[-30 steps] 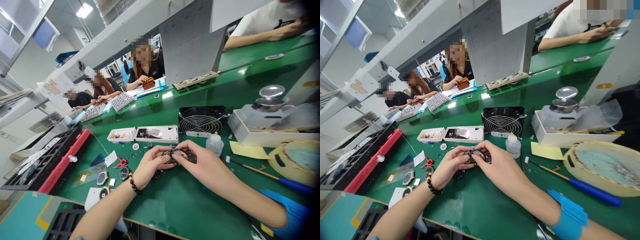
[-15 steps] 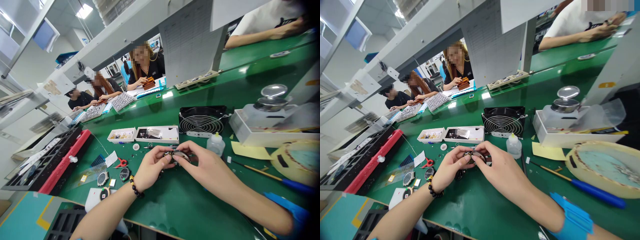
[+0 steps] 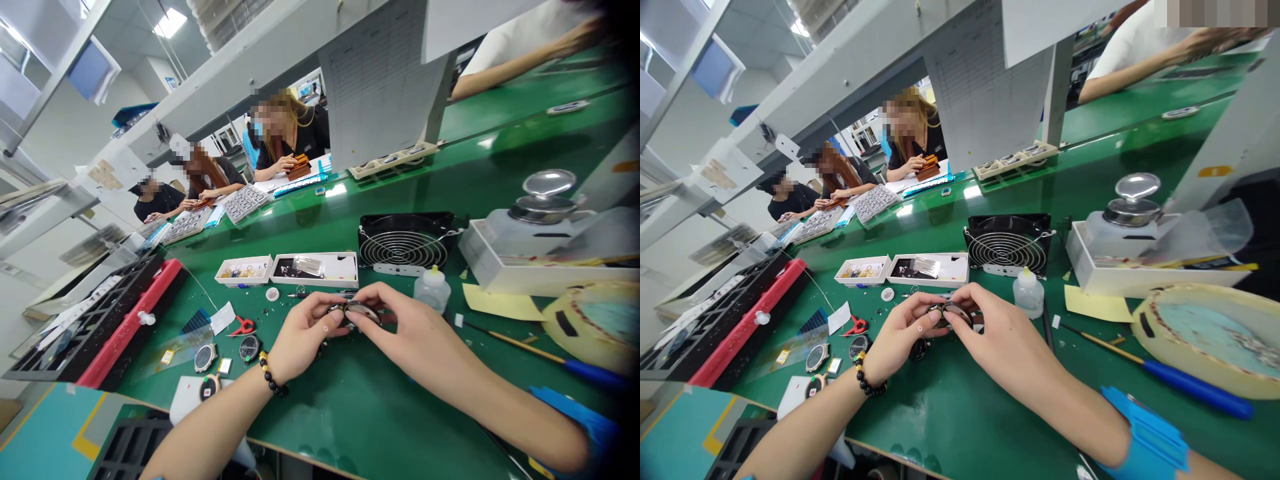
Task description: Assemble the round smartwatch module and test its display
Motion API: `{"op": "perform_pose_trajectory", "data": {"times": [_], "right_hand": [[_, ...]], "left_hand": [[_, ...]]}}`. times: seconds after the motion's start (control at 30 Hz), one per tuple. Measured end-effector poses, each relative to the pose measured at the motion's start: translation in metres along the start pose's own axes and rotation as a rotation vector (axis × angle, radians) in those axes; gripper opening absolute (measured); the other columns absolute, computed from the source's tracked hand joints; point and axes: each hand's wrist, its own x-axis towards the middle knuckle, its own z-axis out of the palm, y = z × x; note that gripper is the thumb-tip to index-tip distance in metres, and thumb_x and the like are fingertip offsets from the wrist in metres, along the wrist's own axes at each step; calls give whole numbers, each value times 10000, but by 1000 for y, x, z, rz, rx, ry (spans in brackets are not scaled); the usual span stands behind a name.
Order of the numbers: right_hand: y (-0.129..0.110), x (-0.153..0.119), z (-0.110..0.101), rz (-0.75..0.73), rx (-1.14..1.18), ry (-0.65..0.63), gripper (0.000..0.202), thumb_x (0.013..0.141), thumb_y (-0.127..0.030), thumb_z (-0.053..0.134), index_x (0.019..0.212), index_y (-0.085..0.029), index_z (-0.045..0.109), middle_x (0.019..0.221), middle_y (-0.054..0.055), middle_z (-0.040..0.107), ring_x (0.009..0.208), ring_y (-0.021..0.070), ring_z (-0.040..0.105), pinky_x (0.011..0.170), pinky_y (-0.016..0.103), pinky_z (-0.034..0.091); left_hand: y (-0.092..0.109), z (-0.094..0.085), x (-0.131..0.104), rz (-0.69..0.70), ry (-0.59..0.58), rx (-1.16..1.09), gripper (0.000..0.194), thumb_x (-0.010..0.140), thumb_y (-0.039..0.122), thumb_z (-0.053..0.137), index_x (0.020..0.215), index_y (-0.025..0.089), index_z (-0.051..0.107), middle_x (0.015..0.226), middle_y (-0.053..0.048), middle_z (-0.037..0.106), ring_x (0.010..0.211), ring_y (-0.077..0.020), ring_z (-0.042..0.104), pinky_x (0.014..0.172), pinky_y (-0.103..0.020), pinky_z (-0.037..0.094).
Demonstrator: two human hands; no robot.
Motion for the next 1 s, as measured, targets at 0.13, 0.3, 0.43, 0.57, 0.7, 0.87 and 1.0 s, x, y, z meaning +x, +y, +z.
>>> {"op": "perform_pose_trajectory", "data": {"times": [0.13, 0.3, 0.43, 0.57, 0.7, 0.87, 1.0], "right_hand": [[0, 0, 0, 6, -7, -2, 130, 936, -421, 574, 947, -293, 594, 864, -31, 718, 795, 202, 694, 689, 332, 507], [0, 0, 0, -7, -10, 10, 134, 931, -422, 581, 950, -291, 603, 863, -25, 722, 788, 207, 698, 686, 330, 514], [1, 0, 0, -17, -23, 6, 147, 932, -428, 581, 935, -284, 612, 843, -12, 730, 776, 221, 708, 674, 334, 519], [5, 2, 2, -8, -14, -10, 190, 934, -468, 581, 962, -283, 610, 879, 4, 743, 814, 240, 719, 683, 345, 533], [9, 3, 4, -13, -25, -29, 212, 940, -493, 579, 990, -288, 601, 905, 0, 730, 837, 239, 709, 702, 355, 533], [8, 0, 3, -16, 14, -66, 205, 951, -476, 574, 1006, -279, 595, 938, 5, 709, 862, 227, 697, 753, 373, 548], [6, -1, 3, -2, 70, -91, 185, 956, -440, 573, 1023, -268, 581, 972, 14, 701, 893, 217, 695, 799, 387, 567]], "left_hand": [[-1, -1, 0, 3, 0, 7, 475, 818, 501, 796, 1110, 150, 666, 1091, -99, 736, 1061, -207, 672, 920, -331, 591], [-4, -1, 0, 11, 10, 29, 472, 835, 512, 774, 1107, 144, 657, 1090, -105, 734, 1057, -214, 677, 917, -343, 595], [-5, 0, 0, 16, 17, 71, 483, 845, 539, 748, 1107, 144, 653, 1086, -110, 732, 1054, -229, 681, 917, -361, 596], [-5, 1, -1, 36, 26, 126, 501, 843, 584, 721, 1088, 153, 652, 1058, -106, 730, 1023, -237, 691, 892, -373, 606], [-4, -1, -2, 59, 26, 174, 443, 883, 557, 679, 1095, 169, 655, 1037, -93, 730, 998, -232, 697, 862, -365, 616], [-2, -1, -5, 91, 21, 246, 381, 933, 512, 619, 1099, 171, 658, 1052, -91, 728, 982, -223, 699, 853, -356, 624], [0, -2, -5, 97, 34, 244, 386, 923, 522, 632, 1077, 169, 661, 1026, -82, 717, 965, -217, 699, 839, -348, 624]]}}
